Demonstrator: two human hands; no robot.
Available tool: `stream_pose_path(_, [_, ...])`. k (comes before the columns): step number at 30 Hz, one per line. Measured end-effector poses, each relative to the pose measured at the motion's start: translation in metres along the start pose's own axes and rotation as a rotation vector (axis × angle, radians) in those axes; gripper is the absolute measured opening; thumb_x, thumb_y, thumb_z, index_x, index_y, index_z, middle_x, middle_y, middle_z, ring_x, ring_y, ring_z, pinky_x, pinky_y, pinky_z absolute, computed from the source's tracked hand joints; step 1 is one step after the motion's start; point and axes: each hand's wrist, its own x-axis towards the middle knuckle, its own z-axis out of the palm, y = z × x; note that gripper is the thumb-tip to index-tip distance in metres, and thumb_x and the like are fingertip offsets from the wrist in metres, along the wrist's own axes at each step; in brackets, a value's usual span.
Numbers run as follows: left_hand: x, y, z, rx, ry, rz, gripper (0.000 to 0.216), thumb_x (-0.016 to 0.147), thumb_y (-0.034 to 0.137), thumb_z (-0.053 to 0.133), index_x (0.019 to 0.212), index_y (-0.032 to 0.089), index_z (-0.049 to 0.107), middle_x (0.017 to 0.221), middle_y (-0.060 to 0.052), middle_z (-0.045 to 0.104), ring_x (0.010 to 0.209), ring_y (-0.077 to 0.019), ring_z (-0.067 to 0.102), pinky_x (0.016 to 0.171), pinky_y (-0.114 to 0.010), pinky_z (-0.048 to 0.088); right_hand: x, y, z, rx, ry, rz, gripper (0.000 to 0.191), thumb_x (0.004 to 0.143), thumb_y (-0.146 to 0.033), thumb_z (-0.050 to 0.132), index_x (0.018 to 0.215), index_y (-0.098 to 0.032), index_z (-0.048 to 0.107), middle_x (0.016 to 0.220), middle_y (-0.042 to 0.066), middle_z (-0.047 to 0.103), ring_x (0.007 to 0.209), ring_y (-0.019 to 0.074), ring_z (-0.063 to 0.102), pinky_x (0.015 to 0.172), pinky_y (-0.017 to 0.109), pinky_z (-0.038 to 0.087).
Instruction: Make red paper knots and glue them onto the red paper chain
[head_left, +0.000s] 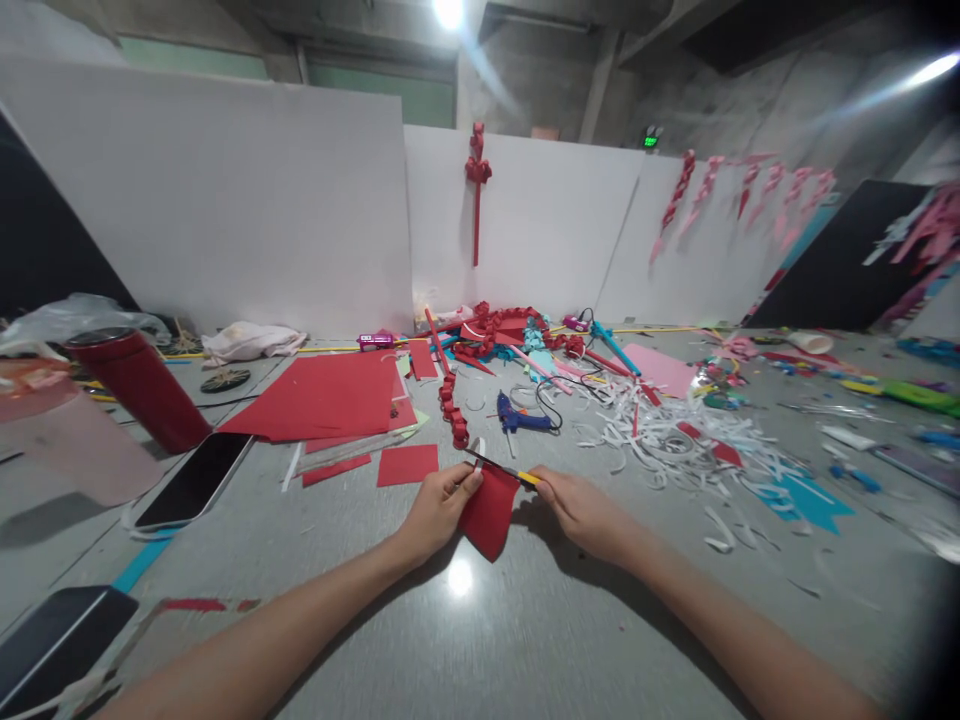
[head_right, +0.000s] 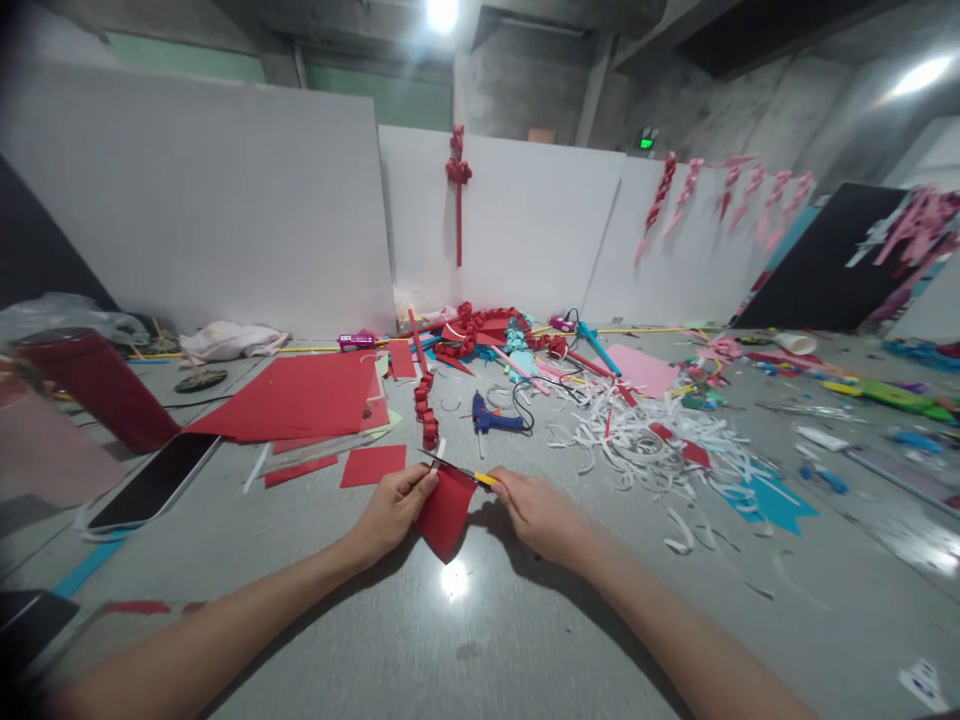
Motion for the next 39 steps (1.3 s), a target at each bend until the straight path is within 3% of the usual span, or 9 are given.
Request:
stream_pose_path(5, [0.001,-0.001,0.001,0.045,-0.025,0.009,0.05,0.098,0.06,0.053,0.073,0.017,0.054,0.066,0.003,0.048,0.06,-0.0113,0.039,0.056,-0.023,0.031,0.0,-0.002,-0.002,0.312,0.155,-0.062,0.043,0.11,-0.051,0.03,0.102,-0.021,0.06,0.083,0.002,0.057,0.076,0.0187,0.053,0.071,0.031,0.038])
stream_pose_path(11, [-0.001,0.004,-0.001,0.127,-0.173,0.077,0.041,0.105,0.049,0.045,0.083,0.016,0.057,0.073,0.002,0.052,0.066,-0.0122,0.044,0.064,-0.025,0.035,0.003,-0.009,-0.004,0.533,0.307,0.071,0.034,0.102,-0.056,0.054,0.102,-0.022,0.06,0.079,-0.002,0.046,0.068,0.0152,0.041,0.062,0.028,0.033])
stream_pose_path(17, [-0.006,0.02,0.0,0.116,-0.348,0.121,0.042,0.107,0.048,0.043,0.086,0.015,0.061,0.081,0.0,0.054,0.072,-0.0136,0.048,0.072,-0.027,0.039,0.009,-0.023,0.0,0.601,0.312,0.108,0.05,0.091,-0.053,0.071,0.13,-0.026,0.054,0.073,-0.007,0.038,0.063,0.0139,0.037,0.059,0.026,0.034])
stream_pose_path(21, [-0.006,0.022,0.004,0.105,-0.379,0.086,0.047,0.105,0.052,0.046,0.086,0.014,0.066,0.092,-0.005,0.06,0.084,-0.0171,0.056,0.082,-0.03,0.044,0.009,-0.027,0.003,0.613,0.298,0.096,0.033,0.088,-0.05,0.075,0.091,-0.021,0.058,0.081,-0.002,0.056,0.071,0.0149,0.047,0.067,0.028,0.04])
stream_pose_path(24, [-0.005,0.019,0.007,0.067,-0.293,0.012,0.045,0.105,0.053,0.046,0.108,0.016,0.071,0.107,-0.009,0.066,0.099,-0.0213,0.06,0.092,-0.034,0.046,0.01,-0.025,0.006,0.666,0.377,0.142,0.045,0.085,-0.049,0.078,0.077,-0.022,0.043,0.08,0.0,0.06,0.07,0.015,0.049,0.067,0.029,0.043])
stream_pose_path(27, [-0.005,0.014,0.003,-0.03,-0.195,0.013,0.048,0.106,0.05,0.043,0.147,0.025,0.051,0.141,-0.013,0.057,0.125,-0.0254,0.056,0.108,-0.04,0.044,0.012,-0.023,0.006,0.743,0.43,0.206,0.049,0.082,-0.05,0.081,0.077,-0.023,0.04,0.073,-0.003,0.055,0.059,0.0111,0.042,0.055,0.026,0.037])
stream_pose_path(30, [-0.006,0.009,-0.005,0.056,-0.215,0.208,0.066,0.101,0.044,0.057,0.159,0.031,0.029,0.161,-0.014,0.036,0.141,-0.0298,0.044,0.118,-0.049,0.037,0.013,-0.021,0.005,0.929,0.426,0.233,0.052,0.081,-0.054,0.081,0.078,-0.024,0.038,0.064,-0.008,0.045,0.05,0.0078,0.033,0.045,0.022,0.028])
stream_pose_path(34, [-0.008,0.0,-0.009,0.479,-0.241,0.551,0.093,0.085,0.017,0.074,0.162,0.027,0.022,0.167,-0.018,0.018,0.155,-0.0377,0.022,0.122,-0.06,0.032,0.012,-0.019,0.006,1.141,0.342,0.288,0.053,0.083,-0.055,0.08,0.082,-0.025,0.036,0.058,-0.012,0.032,0.045,0.0057,0.023,0.042,0.019,0.019])
stream_pose_path(39, [-0.011,0.0,-0.005,0.79,-0.084,0.713,0.077,0.09,0.002,0.061,0.157,0.029,0.036,0.156,-0.018,0.038,0.146,-0.0344,0.039,0.114,-0.061,0.045,0.009,-0.024,0.01,1.206,0.247,0.36,0.052,0.082,-0.057,0.08,0.088,-0.026,0.039,0.056,-0.013,0.028,0.044,0.0056,0.019,0.041,0.018,0.017])
